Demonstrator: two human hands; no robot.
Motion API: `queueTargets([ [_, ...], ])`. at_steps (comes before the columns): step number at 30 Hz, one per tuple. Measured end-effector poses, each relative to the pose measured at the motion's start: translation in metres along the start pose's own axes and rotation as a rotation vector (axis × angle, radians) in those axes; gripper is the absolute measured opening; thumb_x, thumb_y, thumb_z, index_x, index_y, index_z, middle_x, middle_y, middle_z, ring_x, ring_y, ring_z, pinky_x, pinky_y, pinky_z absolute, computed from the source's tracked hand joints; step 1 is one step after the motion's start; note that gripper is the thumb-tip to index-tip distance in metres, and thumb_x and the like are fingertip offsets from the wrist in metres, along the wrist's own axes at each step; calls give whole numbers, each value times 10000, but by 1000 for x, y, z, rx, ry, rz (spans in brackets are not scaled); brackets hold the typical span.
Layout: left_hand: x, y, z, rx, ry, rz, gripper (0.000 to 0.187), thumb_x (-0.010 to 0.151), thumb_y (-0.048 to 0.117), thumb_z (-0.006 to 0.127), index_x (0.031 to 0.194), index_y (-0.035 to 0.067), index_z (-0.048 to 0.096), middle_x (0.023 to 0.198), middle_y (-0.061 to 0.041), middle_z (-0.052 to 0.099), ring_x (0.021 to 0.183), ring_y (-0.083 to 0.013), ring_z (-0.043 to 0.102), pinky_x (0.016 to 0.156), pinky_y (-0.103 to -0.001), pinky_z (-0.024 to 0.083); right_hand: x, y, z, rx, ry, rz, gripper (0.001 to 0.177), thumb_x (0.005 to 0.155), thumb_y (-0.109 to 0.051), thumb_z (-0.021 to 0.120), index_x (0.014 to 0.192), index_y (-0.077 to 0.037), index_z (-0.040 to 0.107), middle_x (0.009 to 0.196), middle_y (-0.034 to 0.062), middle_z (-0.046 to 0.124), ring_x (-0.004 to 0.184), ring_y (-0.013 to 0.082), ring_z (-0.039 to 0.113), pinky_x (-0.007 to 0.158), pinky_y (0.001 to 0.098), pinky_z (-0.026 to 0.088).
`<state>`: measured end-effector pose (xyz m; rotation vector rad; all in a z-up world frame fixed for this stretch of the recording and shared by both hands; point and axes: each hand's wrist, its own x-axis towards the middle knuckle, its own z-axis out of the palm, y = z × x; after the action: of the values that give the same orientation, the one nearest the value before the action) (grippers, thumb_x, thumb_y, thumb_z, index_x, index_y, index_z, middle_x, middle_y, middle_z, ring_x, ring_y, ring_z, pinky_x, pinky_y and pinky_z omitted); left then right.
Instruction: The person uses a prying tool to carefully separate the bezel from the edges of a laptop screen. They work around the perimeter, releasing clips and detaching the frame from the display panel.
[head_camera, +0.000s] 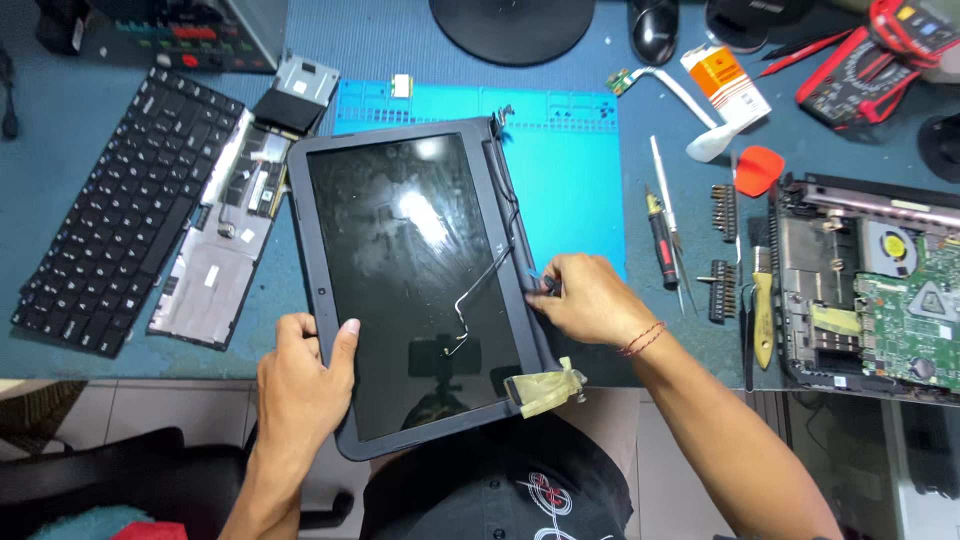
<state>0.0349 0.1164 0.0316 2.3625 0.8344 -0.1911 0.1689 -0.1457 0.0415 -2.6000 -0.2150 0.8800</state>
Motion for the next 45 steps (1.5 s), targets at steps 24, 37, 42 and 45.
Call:
queueTargets([
  [24, 123, 52, -8, 210, 218, 774, 343, 987, 346, 546, 1038, 8, 521, 810, -203, 602, 750, -402, 643, 658, -474, 490, 22, 89, -41, 52, 1061, -269, 98, 832, -234, 719, 819, -151, 670, 784, 54, 633, 825, 288, 635, 789, 362, 475],
  [37, 156, 87, -16, 230, -46, 861, 489, 886, 431, 620, 1122, 12, 532, 991, -251, 627, 930, -448, 609, 770, -503, 461, 74, 71, -73, 92, 288, -36, 367, 713, -357, 745, 937, -71, 697, 803, 55, 684, 847, 279, 660, 802, 380, 480],
  [42, 161, 95, -10, 260, -147, 1002, 403, 875, 355, 646, 1089, 22, 568, 964, -214, 654, 885, -415, 635, 755, -499, 476, 30, 48, -65, -185, 105, 104, 428, 736, -455, 706, 744, -27, 717, 810, 208, 715, 941, 432, 654, 815, 452, 494],
  [45, 173, 87, 6, 335, -95, 1048, 339, 940, 393, 579, 1073, 82, 597, 899, -125, 651, 827, -325, 648, 740, -422, 479, 18, 47, -57, -200, 57, 108, 358, 778, -368, 691, 681, -23, 685, 732, 195, 697, 868, 410, 672, 793, 444, 516],
])
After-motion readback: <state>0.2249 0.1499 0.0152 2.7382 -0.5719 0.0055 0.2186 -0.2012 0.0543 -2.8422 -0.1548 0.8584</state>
